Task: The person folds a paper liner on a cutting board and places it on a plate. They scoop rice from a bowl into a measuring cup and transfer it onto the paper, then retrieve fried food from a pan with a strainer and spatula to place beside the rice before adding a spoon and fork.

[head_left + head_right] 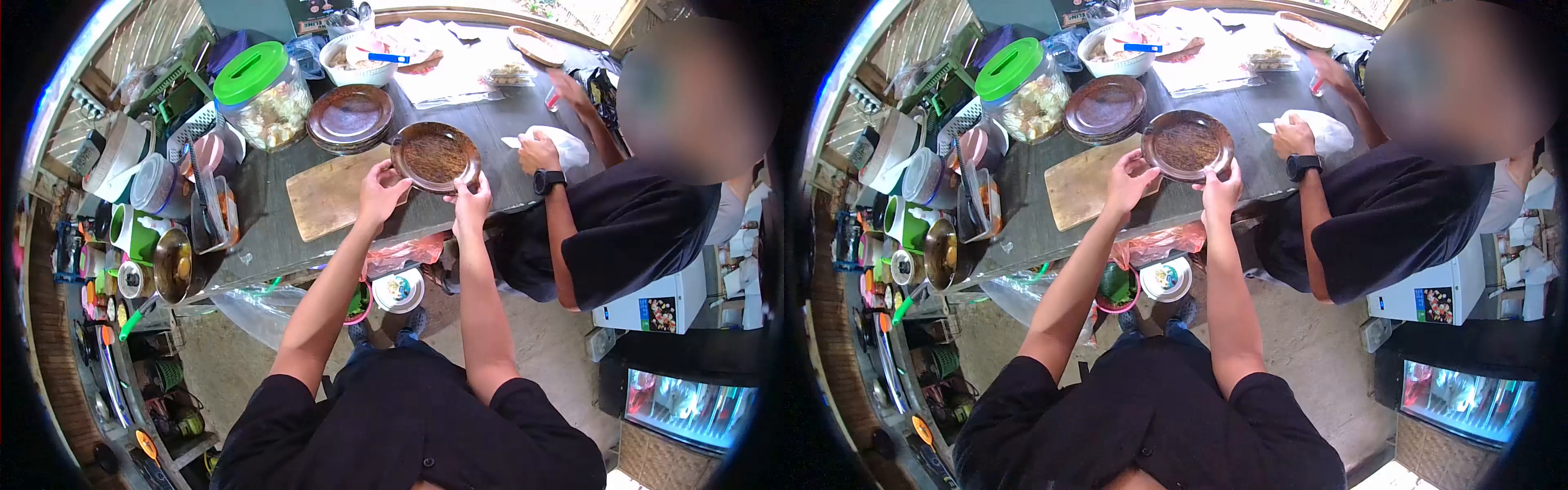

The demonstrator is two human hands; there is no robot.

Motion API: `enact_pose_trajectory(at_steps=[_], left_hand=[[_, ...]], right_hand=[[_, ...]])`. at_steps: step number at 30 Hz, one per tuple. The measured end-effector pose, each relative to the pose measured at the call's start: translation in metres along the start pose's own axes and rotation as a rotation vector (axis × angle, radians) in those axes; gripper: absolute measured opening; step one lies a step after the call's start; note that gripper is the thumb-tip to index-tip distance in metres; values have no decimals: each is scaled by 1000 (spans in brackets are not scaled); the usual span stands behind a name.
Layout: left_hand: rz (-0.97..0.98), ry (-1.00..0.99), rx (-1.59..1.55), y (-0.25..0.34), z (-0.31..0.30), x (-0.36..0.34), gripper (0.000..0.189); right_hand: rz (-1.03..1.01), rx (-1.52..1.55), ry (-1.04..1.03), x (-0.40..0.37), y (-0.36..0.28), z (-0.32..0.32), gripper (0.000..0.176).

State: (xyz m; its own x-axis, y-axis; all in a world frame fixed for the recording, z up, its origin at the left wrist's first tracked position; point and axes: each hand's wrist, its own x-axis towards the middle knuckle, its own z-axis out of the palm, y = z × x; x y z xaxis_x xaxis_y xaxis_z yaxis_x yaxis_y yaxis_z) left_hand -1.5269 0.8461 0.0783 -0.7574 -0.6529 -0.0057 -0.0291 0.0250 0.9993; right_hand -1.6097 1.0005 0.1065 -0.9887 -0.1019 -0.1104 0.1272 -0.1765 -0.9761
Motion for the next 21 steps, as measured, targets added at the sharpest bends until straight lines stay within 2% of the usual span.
enact_pose_trajectory(at_steps=[1,5,7,11,13,15,16,17,19,21], left_hand=[[52,18,42,-5,4,2,59],[23,-12,290,-7,5,-1,54],[363,53,752,6,5,-11,48],[378,103,854,12,1,-24,43],[492,140,1011,13,-4,-32,40],[484,161,1158,16,-6,-35,40],[477,165,1180,21,-7,-37,39],[469,168,1200,25,-8,-39,39],[463,168,1172,22,-14,-41,39],[464,165,1140,23,-20,-41,40]], right_hand=[[16,34,5,2,3,-3,47],[25,56,8,6,6,-13,48],[18,30,17,12,15,-16,50],[-15,-93,80,9,15,-16,58],[-40,-217,108,6,12,-16,67],[-98,-276,78,16,29,-21,69],[-162,-466,90,19,34,-22,70],[-167,-464,90,23,41,-23,70],[-256,-698,74,14,31,-21,70],[-200,-635,36,10,24,-20,68]])
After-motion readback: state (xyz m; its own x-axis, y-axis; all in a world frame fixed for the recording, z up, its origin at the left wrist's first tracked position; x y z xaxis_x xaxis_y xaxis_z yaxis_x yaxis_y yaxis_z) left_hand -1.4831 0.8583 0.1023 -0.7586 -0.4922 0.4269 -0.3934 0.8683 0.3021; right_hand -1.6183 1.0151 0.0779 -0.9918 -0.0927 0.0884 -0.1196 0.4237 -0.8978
